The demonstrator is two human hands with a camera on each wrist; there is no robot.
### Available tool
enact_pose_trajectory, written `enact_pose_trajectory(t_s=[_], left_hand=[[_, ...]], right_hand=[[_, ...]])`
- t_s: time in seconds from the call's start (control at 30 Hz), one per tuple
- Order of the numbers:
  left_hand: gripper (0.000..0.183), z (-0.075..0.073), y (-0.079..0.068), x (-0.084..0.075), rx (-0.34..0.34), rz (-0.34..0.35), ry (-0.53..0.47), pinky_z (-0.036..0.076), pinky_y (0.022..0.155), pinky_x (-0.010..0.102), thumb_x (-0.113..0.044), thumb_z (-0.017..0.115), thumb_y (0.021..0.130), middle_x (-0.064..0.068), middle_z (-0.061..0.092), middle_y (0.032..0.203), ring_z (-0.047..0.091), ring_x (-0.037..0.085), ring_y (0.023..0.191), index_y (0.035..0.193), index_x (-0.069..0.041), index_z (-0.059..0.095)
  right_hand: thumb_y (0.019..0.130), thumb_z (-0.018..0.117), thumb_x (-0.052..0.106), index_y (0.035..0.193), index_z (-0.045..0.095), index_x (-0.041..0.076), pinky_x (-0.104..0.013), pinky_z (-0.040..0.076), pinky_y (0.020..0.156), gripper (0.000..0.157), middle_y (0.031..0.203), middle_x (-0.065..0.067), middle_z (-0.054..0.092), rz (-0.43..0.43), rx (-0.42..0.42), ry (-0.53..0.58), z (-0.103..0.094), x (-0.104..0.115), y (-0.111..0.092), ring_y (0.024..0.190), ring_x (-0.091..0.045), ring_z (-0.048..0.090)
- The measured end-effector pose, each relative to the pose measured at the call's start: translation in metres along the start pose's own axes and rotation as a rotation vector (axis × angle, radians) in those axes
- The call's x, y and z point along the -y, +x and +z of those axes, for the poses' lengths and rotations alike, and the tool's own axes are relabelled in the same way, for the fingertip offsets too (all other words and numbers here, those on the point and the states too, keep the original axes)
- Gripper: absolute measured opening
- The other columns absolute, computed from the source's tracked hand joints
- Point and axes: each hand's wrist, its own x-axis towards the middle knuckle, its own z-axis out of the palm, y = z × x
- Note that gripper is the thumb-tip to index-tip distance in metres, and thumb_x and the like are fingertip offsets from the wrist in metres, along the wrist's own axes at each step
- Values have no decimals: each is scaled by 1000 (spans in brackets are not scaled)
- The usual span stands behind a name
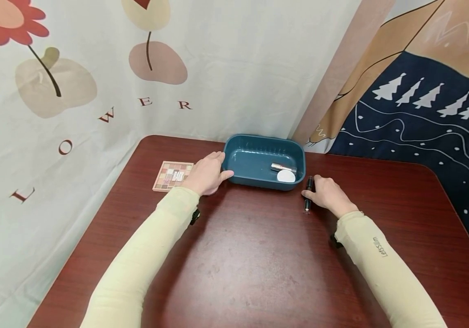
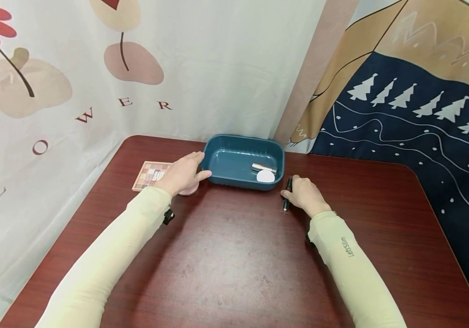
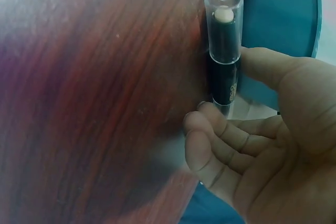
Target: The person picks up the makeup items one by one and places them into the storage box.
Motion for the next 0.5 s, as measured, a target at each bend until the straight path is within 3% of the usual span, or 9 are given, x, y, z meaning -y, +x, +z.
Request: enact_pose_trajectory(t_s=[0.33,0.5], left_hand=[[75,0,1,0,0,3,5,25,127,43,-43,56,106,21,35,164,29,33,155,159,6,32],[75,1,1,0,-6,5,4,25,127,43,-43,57,106,21,36,164,30,34,154,158,6,33]], right_hand=[[96,70,20,127,54,-13,-52,58,83,48,104,-29,66,-4,-39,24,1,-1,-2,89,-36,65],[93,68,13,114,59,-10,-43,58,71,32,88,-22,66,-25,-49,36,0,-3,-2,74,-30,65]])
